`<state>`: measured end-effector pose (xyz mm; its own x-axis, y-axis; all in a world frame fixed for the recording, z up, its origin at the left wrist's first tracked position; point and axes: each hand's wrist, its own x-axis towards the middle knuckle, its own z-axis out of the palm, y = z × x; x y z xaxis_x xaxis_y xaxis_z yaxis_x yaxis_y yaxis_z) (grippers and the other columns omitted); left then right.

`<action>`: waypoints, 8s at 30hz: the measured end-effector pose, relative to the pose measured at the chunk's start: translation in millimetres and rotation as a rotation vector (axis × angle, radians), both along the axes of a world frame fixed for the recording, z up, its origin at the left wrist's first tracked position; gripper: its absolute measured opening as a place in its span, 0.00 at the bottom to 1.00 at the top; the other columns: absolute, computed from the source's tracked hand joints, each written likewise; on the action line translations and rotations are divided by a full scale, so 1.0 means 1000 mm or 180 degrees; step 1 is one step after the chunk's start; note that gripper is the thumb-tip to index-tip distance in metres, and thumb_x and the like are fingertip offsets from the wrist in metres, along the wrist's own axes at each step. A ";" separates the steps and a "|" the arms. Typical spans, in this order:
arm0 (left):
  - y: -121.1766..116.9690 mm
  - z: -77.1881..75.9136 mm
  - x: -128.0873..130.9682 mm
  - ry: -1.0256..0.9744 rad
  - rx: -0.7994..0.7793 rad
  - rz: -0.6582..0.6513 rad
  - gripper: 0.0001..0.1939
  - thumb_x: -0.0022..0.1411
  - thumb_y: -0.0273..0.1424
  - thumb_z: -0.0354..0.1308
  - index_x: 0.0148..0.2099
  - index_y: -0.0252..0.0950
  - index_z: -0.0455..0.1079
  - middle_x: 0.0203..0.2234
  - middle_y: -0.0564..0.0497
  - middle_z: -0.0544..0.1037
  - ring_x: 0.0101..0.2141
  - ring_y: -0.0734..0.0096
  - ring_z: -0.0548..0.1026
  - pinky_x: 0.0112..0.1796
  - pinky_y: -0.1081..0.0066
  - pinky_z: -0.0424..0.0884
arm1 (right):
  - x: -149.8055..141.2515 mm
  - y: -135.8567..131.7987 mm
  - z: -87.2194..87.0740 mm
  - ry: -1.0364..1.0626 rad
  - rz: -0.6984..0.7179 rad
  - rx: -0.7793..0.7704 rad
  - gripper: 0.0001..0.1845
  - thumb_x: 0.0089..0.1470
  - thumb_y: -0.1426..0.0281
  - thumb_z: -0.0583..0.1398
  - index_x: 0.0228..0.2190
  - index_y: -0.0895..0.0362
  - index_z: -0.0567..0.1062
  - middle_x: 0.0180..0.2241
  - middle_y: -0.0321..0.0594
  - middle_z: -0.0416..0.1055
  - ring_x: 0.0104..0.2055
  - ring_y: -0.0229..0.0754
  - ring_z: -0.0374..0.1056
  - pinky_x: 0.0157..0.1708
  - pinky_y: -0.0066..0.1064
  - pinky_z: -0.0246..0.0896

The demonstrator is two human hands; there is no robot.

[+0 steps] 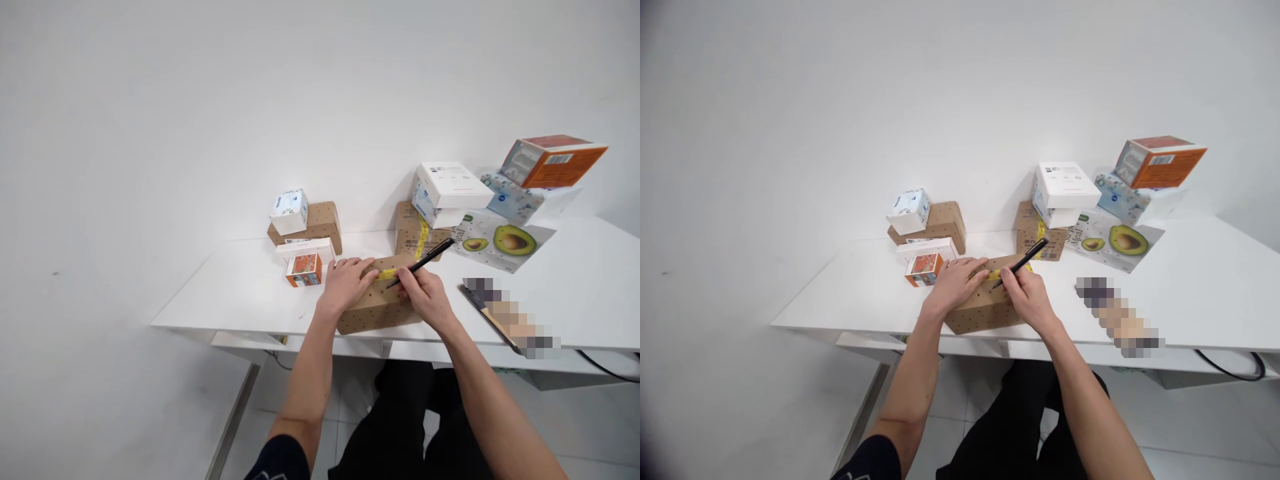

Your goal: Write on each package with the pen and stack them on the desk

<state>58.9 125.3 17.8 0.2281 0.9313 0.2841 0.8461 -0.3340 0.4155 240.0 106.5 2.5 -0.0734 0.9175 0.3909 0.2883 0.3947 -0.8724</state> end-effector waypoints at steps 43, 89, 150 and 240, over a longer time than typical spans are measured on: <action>-0.003 0.008 0.002 0.0725 -0.0259 0.0096 0.22 0.66 0.47 0.40 0.58 0.49 0.62 0.51 0.52 0.72 0.52 0.61 0.66 0.53 0.58 0.54 | 0.002 -0.002 0.003 -0.0319 0.0387 0.0205 0.20 0.59 0.61 0.52 0.19 0.57 0.69 0.22 0.37 0.69 0.23 0.36 0.63 0.23 0.27 0.56; 0.001 0.008 0.001 0.0498 -0.0298 0.0076 0.23 0.66 0.48 0.40 0.56 0.49 0.65 0.51 0.52 0.72 0.52 0.59 0.67 0.55 0.57 0.53 | 0.170 -0.020 -0.119 -0.2787 -0.2199 -0.0749 0.31 0.49 0.48 0.54 0.49 0.52 0.71 0.48 0.54 0.68 0.48 0.64 0.61 0.41 0.61 0.56; 0.004 0.009 -0.003 0.0469 -0.0055 -0.0107 0.21 0.65 0.47 0.43 0.53 0.48 0.67 0.48 0.52 0.74 0.48 0.62 0.69 0.53 0.58 0.55 | -0.038 -0.105 0.006 0.4349 0.1929 -0.2972 0.29 0.56 0.53 0.50 0.48 0.60 0.72 0.43 0.51 0.75 0.35 0.48 0.73 0.35 0.42 0.69; 0.006 0.007 -0.001 0.0384 -0.0011 -0.0140 0.21 0.65 0.45 0.44 0.55 0.47 0.67 0.52 0.53 0.71 0.52 0.64 0.66 0.54 0.63 0.58 | 0.107 -0.008 -0.114 -0.2148 -0.1787 0.0354 0.23 0.57 0.59 0.49 0.40 0.61 0.75 0.40 0.55 0.73 0.44 0.54 0.67 0.47 0.45 0.59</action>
